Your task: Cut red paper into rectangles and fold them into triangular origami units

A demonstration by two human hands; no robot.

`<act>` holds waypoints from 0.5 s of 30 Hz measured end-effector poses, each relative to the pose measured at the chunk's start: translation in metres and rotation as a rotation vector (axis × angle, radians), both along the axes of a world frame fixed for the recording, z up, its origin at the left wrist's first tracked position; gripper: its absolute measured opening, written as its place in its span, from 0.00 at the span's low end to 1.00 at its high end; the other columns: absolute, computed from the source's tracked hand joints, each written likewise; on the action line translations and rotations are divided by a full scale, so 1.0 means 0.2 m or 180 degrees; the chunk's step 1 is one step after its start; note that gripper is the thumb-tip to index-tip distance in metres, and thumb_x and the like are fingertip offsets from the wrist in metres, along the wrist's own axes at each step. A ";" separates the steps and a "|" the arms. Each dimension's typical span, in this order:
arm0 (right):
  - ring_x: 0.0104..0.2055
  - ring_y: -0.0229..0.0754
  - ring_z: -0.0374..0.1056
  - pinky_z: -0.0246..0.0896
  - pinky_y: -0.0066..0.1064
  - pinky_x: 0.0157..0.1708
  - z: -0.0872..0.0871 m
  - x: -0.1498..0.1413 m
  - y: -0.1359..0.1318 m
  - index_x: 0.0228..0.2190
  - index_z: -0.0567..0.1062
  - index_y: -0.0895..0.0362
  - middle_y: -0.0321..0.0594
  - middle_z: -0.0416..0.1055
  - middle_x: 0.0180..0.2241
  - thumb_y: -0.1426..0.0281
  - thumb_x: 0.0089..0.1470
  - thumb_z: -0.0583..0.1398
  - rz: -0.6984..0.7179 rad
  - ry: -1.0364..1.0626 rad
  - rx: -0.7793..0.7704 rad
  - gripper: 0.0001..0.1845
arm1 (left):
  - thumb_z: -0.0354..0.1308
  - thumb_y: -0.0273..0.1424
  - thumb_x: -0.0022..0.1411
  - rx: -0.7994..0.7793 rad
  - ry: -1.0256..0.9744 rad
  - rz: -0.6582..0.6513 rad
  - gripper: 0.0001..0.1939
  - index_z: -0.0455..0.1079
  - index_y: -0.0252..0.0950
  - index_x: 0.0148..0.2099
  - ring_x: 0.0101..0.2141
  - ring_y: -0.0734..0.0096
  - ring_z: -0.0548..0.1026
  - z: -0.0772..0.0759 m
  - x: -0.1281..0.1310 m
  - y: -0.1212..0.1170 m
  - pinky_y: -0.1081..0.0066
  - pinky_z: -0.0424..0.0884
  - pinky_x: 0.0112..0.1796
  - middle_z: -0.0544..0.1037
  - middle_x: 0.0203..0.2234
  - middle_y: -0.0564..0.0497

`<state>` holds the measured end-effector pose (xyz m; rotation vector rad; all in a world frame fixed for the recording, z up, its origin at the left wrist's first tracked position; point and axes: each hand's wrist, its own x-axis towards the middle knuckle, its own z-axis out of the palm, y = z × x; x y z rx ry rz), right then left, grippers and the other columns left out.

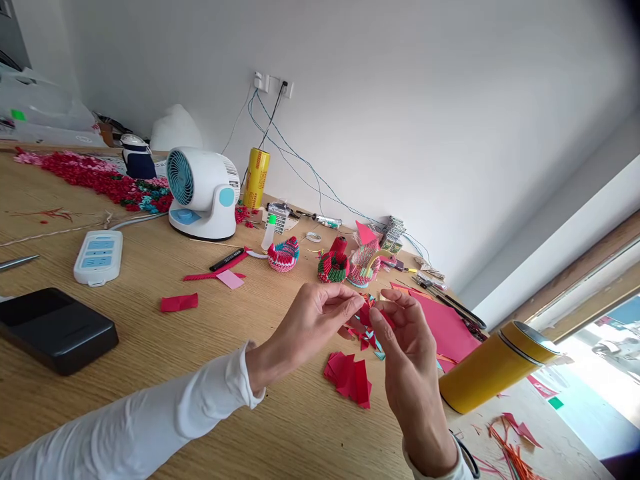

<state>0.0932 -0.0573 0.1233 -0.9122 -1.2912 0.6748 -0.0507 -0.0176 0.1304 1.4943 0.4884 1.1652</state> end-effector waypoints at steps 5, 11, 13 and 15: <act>0.35 0.40 0.68 0.69 0.31 0.34 0.00 -0.01 0.00 0.41 0.69 0.52 0.37 0.69 0.35 0.64 0.52 0.65 0.0020 0.0148 -0.0139 0.16 | 0.56 0.38 0.64 0.0030 0.0021 -0.0040 0.13 0.73 0.32 0.37 0.28 0.73 0.77 0.00 0.00 0.00 0.77 0.73 0.28 0.77 0.26 0.51; 0.35 0.39 0.68 0.69 0.29 0.30 0.02 0.01 0.01 0.43 0.68 0.51 0.38 0.69 0.35 0.64 0.52 0.66 0.0174 0.0014 -0.0123 0.17 | 0.57 0.41 0.63 -0.0415 0.0101 -0.0504 0.16 0.72 0.31 0.36 0.29 0.73 0.77 0.04 -0.03 0.03 0.72 0.75 0.34 0.77 0.28 0.50; 0.34 0.39 0.68 0.69 0.31 0.32 0.02 0.02 0.00 0.44 0.67 0.50 0.37 0.68 0.35 0.63 0.52 0.65 0.0365 0.0025 -0.0171 0.18 | 0.63 0.38 0.58 -0.0490 0.0206 -0.0601 0.14 0.71 0.31 0.35 0.27 0.73 0.77 0.05 -0.04 0.03 0.72 0.75 0.32 0.77 0.27 0.51; 0.33 0.39 0.68 0.69 0.32 0.33 0.03 0.02 0.00 0.44 0.67 0.50 0.36 0.66 0.34 0.63 0.53 0.65 0.0463 0.0005 -0.0199 0.18 | 0.65 0.37 0.56 -0.0491 0.0295 -0.0656 0.13 0.71 0.31 0.35 0.27 0.73 0.77 0.04 -0.04 0.04 0.72 0.75 0.31 0.77 0.26 0.51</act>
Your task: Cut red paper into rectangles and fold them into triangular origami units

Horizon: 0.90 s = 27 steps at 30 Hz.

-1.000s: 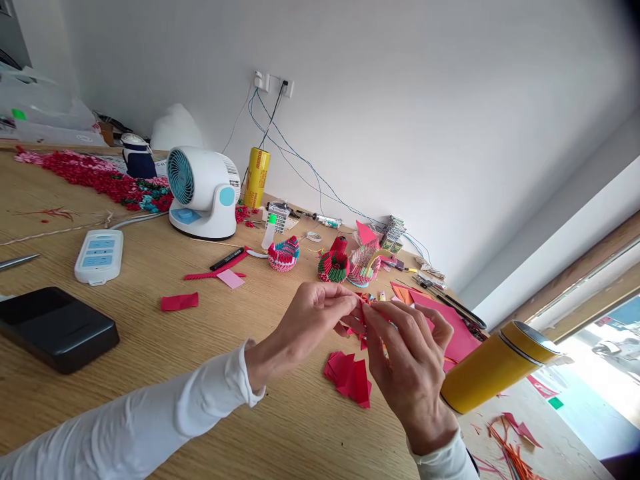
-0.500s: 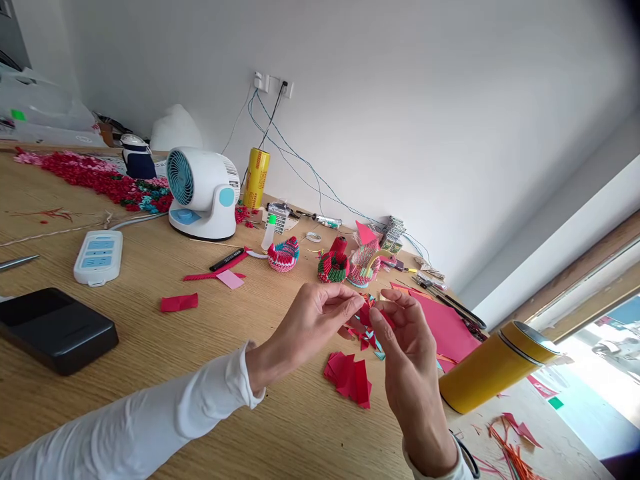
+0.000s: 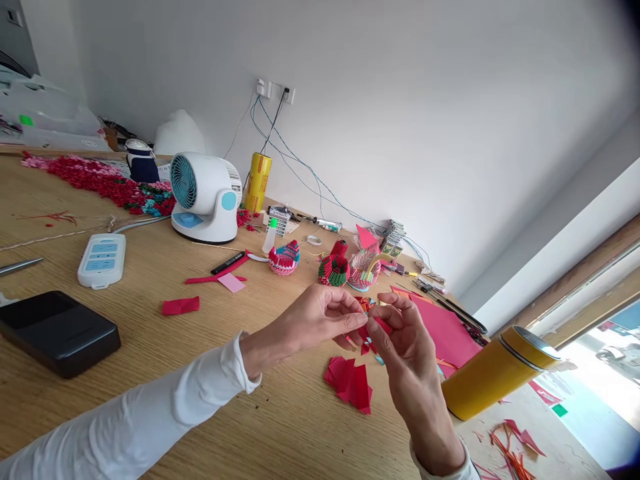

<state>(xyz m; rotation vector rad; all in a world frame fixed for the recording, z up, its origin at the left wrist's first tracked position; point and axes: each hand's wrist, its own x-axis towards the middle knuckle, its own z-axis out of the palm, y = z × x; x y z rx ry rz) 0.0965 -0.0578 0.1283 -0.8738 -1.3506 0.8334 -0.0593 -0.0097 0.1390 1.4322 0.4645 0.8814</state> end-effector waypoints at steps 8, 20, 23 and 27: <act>0.33 0.38 0.65 0.65 0.27 0.30 0.01 0.01 -0.01 0.45 0.65 0.49 0.36 0.67 0.33 0.63 0.55 0.63 -0.0140 -0.0301 0.0138 0.17 | 0.56 0.41 0.63 0.0178 0.0101 0.0068 0.16 0.70 0.30 0.38 0.26 0.72 0.77 0.00 0.02 -0.02 0.75 0.73 0.25 0.76 0.24 0.50; 0.33 0.38 0.66 0.64 0.27 0.27 0.03 0.01 -0.01 0.43 0.65 0.50 0.36 0.68 0.33 0.62 0.52 0.65 -0.0223 -0.0204 0.0216 0.19 | 0.61 0.43 0.58 0.0087 -0.0097 0.0269 0.18 0.72 0.30 0.37 0.27 0.70 0.78 0.01 0.02 -0.04 0.74 0.73 0.27 0.77 0.24 0.49; 0.34 0.38 0.67 0.65 0.27 0.28 0.02 0.01 -0.01 0.43 0.66 0.50 0.36 0.68 0.34 0.63 0.53 0.66 -0.0298 -0.0156 0.0273 0.19 | 0.59 0.45 0.60 0.0086 -0.0151 0.0251 0.20 0.71 0.30 0.38 0.27 0.71 0.78 0.01 0.02 -0.04 0.74 0.74 0.28 0.78 0.25 0.49; 0.34 0.38 0.69 0.67 0.29 0.32 0.02 0.01 -0.02 0.44 0.67 0.50 0.35 0.71 0.32 0.64 0.53 0.66 -0.0294 -0.0136 0.0275 0.19 | 0.63 0.42 0.57 0.0117 -0.0100 0.0308 0.17 0.69 0.32 0.38 0.26 0.71 0.78 0.01 0.02 -0.05 0.74 0.74 0.27 0.77 0.24 0.50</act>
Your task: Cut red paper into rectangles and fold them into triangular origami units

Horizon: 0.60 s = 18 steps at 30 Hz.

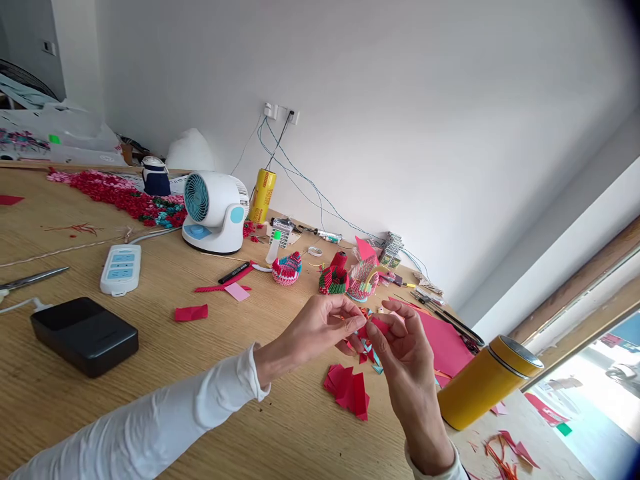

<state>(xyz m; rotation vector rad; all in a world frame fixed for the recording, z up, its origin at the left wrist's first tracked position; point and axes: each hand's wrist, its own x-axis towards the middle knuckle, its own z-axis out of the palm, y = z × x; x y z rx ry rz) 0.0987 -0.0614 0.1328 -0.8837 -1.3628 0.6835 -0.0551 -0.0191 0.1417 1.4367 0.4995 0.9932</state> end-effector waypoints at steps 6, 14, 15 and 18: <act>0.33 0.39 0.71 0.67 0.28 0.32 0.00 0.03 0.01 0.35 0.76 0.54 0.39 0.76 0.33 0.63 0.51 0.67 -0.0107 -0.0031 -0.0265 0.11 | 0.61 0.40 0.59 0.0001 -0.0159 0.0158 0.15 0.67 0.33 0.38 0.27 0.69 0.79 0.00 0.00 0.00 0.72 0.75 0.27 0.76 0.24 0.52; 0.35 0.41 0.71 0.68 0.30 0.34 -0.03 0.04 0.02 0.34 0.79 0.53 0.39 0.76 0.33 0.64 0.53 0.66 -0.0063 -0.0198 -0.0096 0.07 | 0.63 0.39 0.57 -0.0017 -0.0008 -0.0001 0.15 0.74 0.30 0.37 0.31 0.69 0.78 -0.02 -0.01 0.01 0.73 0.75 0.30 0.79 0.28 0.47; 0.35 0.41 0.71 0.68 0.30 0.35 -0.03 0.04 0.02 0.35 0.79 0.53 0.39 0.76 0.33 0.65 0.53 0.66 -0.0030 -0.0211 -0.0104 0.07 | 0.64 0.39 0.57 0.0000 -0.0025 0.0022 0.15 0.74 0.30 0.37 0.30 0.69 0.78 -0.02 0.00 0.01 0.73 0.75 0.30 0.79 0.27 0.47; 0.34 0.40 0.71 0.68 0.29 0.33 -0.03 0.04 0.02 0.36 0.78 0.53 0.39 0.76 0.32 0.66 0.53 0.66 0.0049 -0.0191 -0.0135 0.08 | 0.64 0.39 0.55 0.0053 -0.0115 0.0065 0.16 0.73 0.29 0.36 0.28 0.69 0.78 -0.02 0.00 0.01 0.72 0.75 0.30 0.78 0.25 0.47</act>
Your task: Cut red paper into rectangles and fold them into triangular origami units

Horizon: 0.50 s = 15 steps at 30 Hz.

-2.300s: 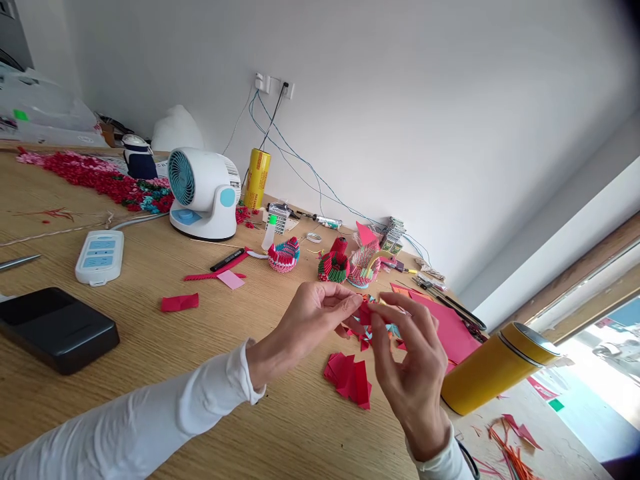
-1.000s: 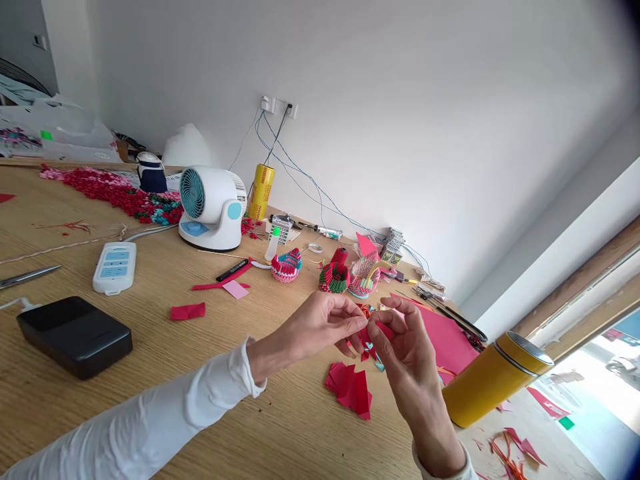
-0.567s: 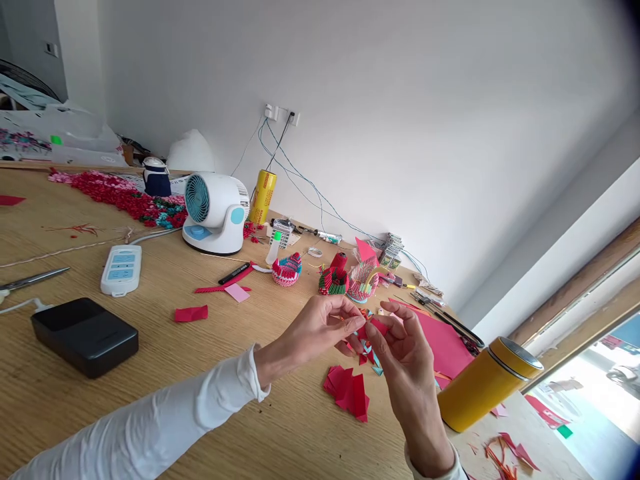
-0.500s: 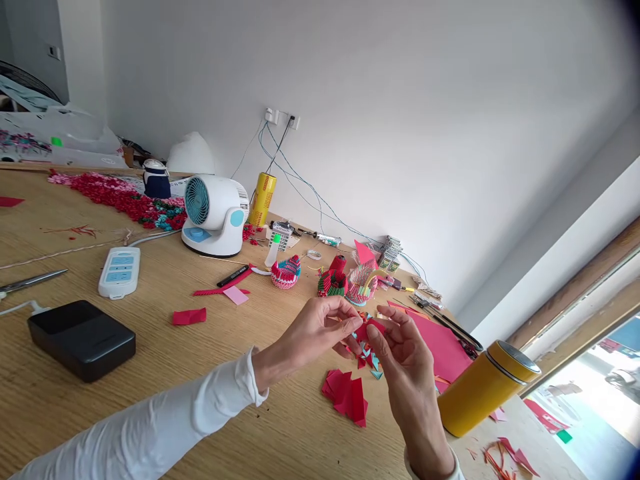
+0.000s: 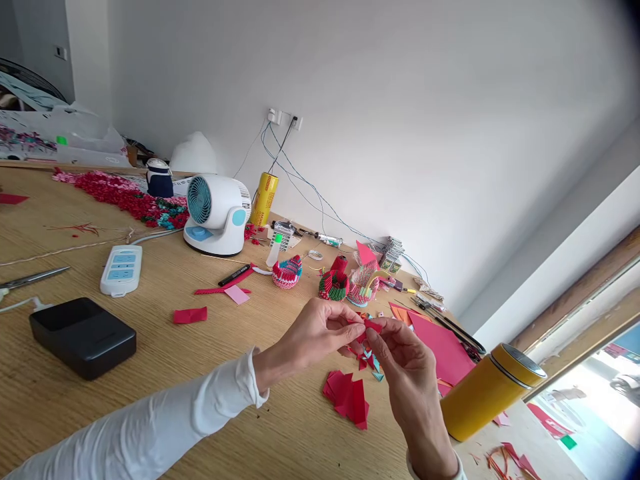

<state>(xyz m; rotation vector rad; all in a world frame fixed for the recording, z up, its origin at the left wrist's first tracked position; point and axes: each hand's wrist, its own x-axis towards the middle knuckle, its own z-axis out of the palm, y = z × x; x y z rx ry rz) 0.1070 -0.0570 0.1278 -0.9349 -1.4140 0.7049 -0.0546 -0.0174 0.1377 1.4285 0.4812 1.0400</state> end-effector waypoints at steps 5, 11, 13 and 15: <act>0.31 0.39 0.69 0.66 0.29 0.31 -0.01 0.01 0.00 0.35 0.78 0.53 0.37 0.75 0.31 0.68 0.53 0.65 0.0224 0.0347 -0.0036 0.05 | 0.65 0.39 0.56 -0.0081 -0.0046 -0.0098 0.15 0.73 0.30 0.35 0.26 0.71 0.78 0.01 0.00 -0.02 0.72 0.75 0.30 0.78 0.23 0.49; 0.31 0.39 0.68 0.64 0.28 0.30 0.01 0.02 -0.01 0.31 0.78 0.52 0.37 0.73 0.29 0.68 0.55 0.64 0.0150 0.0004 0.0076 0.02 | 0.62 0.43 0.58 -0.0262 0.0184 -0.0287 0.18 0.73 0.31 0.39 0.31 0.67 0.79 0.04 -0.02 -0.02 0.71 0.75 0.30 0.78 0.28 0.47; 0.32 0.39 0.67 0.64 0.28 0.30 0.02 0.02 -0.02 0.30 0.77 0.53 0.37 0.72 0.29 0.67 0.54 0.64 0.0088 -0.0215 0.0172 0.03 | 0.62 0.43 0.57 -0.0308 0.0183 -0.0378 0.18 0.72 0.32 0.40 0.32 0.67 0.78 0.03 -0.02 -0.02 0.71 0.75 0.30 0.78 0.30 0.48; 0.33 0.40 0.68 0.64 0.28 0.31 0.03 0.01 -0.03 0.32 0.77 0.54 0.38 0.72 0.31 0.67 0.55 0.63 0.0039 -0.0295 0.0198 0.03 | 0.63 0.42 0.56 -0.0335 0.0189 -0.0398 0.18 0.72 0.32 0.40 0.32 0.68 0.78 0.03 -0.02 -0.01 0.71 0.75 0.31 0.78 0.31 0.48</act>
